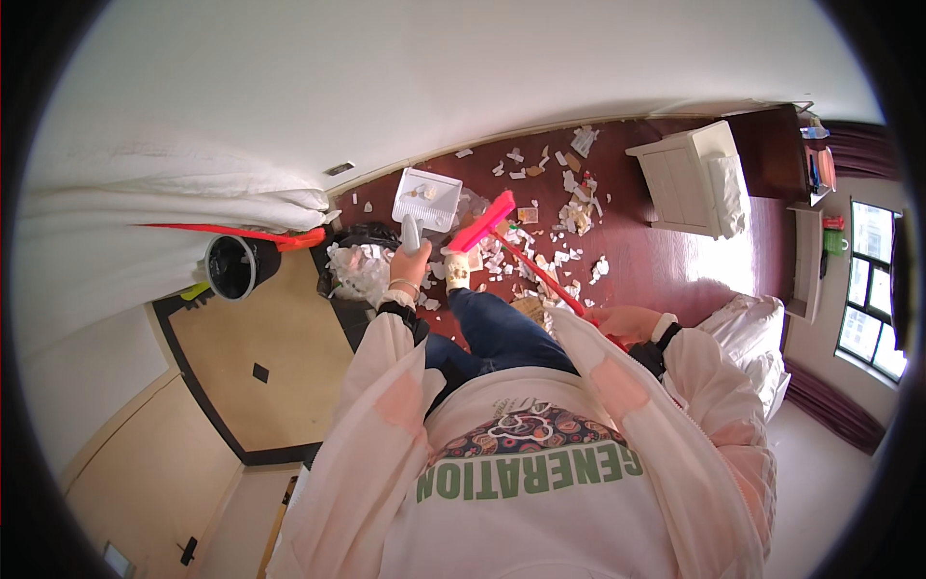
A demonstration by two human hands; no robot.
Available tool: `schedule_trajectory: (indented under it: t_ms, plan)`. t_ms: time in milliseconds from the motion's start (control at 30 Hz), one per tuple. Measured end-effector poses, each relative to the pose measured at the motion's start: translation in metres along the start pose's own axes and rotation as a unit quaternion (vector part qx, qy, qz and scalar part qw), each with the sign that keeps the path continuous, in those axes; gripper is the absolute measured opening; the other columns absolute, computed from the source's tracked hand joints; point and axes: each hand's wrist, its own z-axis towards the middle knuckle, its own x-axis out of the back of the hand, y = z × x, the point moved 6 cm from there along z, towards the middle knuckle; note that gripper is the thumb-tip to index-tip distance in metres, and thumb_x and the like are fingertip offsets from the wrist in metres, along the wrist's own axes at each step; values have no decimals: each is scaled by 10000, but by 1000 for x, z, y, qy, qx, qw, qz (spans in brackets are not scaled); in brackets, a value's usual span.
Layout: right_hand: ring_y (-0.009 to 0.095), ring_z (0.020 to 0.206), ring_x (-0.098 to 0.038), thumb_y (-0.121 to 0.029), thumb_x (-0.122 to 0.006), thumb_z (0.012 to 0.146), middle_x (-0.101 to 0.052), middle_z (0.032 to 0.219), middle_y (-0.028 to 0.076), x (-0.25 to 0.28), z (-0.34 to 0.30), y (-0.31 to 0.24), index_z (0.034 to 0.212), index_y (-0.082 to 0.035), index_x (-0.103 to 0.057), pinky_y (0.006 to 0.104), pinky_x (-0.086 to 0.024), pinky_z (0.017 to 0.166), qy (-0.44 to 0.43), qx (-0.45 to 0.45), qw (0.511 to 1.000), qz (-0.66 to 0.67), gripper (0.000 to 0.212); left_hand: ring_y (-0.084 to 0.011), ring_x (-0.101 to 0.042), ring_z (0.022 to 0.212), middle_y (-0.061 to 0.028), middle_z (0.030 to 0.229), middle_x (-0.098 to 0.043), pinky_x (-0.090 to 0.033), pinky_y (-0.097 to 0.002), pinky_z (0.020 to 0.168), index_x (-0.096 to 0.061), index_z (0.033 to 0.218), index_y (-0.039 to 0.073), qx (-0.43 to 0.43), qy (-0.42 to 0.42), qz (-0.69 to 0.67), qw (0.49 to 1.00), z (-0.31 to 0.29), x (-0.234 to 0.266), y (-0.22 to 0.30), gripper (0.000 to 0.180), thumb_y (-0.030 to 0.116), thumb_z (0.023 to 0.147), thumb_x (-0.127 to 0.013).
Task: Sweeping paper debris and trash into a dustpan and placing it into a black trash bag.
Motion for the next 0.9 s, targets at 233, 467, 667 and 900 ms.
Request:
schedule_trajectory:
  t_ms: [233,467,667,900]
  plan:
    - [329,686,-634,-14,-517,742,-637,843,198,33,-27,-62,1354,-102,-365,420,-474,590,185,86,816,-541,636,-388,-621,934,-239,940,-650,-474,-426,821,-593,1025,-54,-63,6,108,992,38,-12,-10,590,463,750,-663]
    - [342,909,-618,-26,-558,743,-633,988,169,68,-88,-103,1317,-137,-450,430,-482,770,316,58,656,-683,594,-199,-582,441,-118,665,-623,-467,-333,432,-605,852,-68,-12,72,72,995,49,-17,14,365,294,831,-558]
    - [245,774,-627,-92,-530,821,-594,757,66,34,-102,-191,1159,-187,-607,393,-484,648,397,155,412,-805,359,-430,-616,906,-300,900,-638,-471,-459,796,-655,860,-72,39,146,41,988,82,-31,1,446,351,766,-550]
    - [196,708,-602,-151,-537,829,-592,693,7,-68,-102,-257,880,-150,-642,350,-416,654,386,176,313,-850,117,-402,-635,818,-269,820,-645,-494,-446,713,-651,783,-62,-9,174,101,980,102,-18,-10,413,327,792,-510]
